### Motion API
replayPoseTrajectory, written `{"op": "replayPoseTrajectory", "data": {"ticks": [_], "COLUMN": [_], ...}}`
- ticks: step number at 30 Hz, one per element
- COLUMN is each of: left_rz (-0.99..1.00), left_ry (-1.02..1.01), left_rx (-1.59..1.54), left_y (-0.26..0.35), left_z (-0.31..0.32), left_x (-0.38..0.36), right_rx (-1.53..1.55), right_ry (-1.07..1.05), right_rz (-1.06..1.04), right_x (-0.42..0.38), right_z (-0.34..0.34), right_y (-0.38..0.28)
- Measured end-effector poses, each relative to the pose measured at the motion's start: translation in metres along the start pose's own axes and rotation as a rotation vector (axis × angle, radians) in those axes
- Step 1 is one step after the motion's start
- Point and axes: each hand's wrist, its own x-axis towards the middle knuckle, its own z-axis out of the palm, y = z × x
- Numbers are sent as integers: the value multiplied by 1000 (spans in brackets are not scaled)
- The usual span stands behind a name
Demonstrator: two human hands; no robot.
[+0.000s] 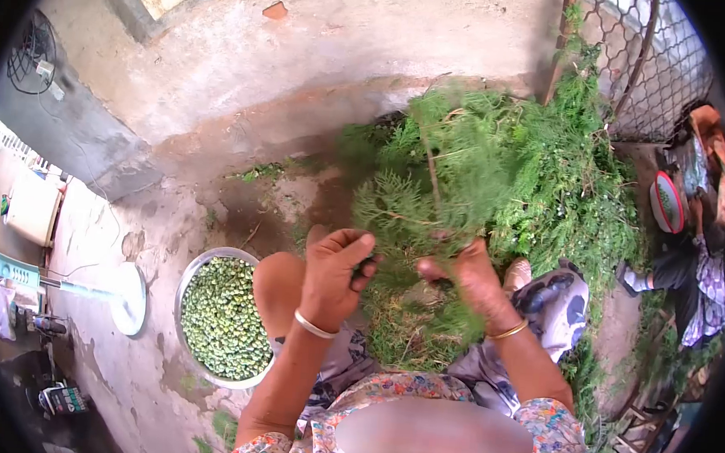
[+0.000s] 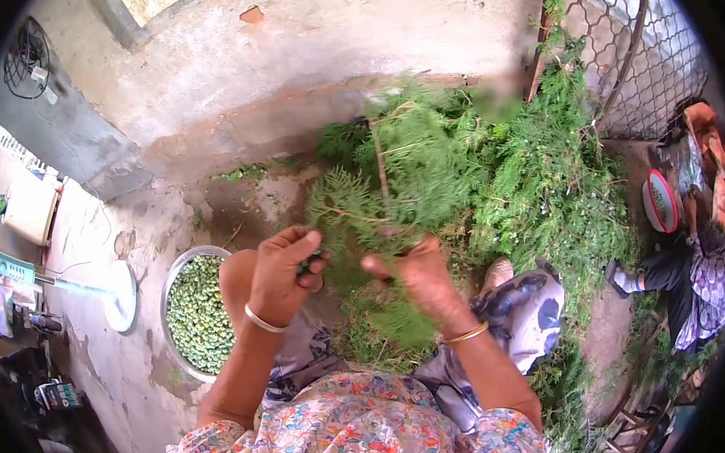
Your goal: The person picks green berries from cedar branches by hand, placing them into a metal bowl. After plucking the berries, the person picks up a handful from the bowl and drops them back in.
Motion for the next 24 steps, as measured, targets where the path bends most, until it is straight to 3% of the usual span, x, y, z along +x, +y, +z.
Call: {"op": "replayPoseTrajectory", "data": {"ticks": [4,8,16,19,21,24], "left_rz": [46,43,17,34,43,211], "left_ry": [-105,-164,-10,-18,-83,150], "left_rx": [44,138,-79,-272,-392,-351], "left_y": [-23,-27,-29,8,26,52], "left_z": [14,16,-6,-33,-90,-150], "left_x": [-16,-31,-37,-50,-45,-47], "right_rx": [121,92,217,306,326,249], "right_ry": [-53,28,112,10,-3,24], "right_rz": [-136,-139,-156,-110,-101,-80], "right_x": [-17,-33,-60,-65,-71,-80], "right_z": [23,22,20,11,7,-5], "right_y": [15,22,22,24,21,18]}}
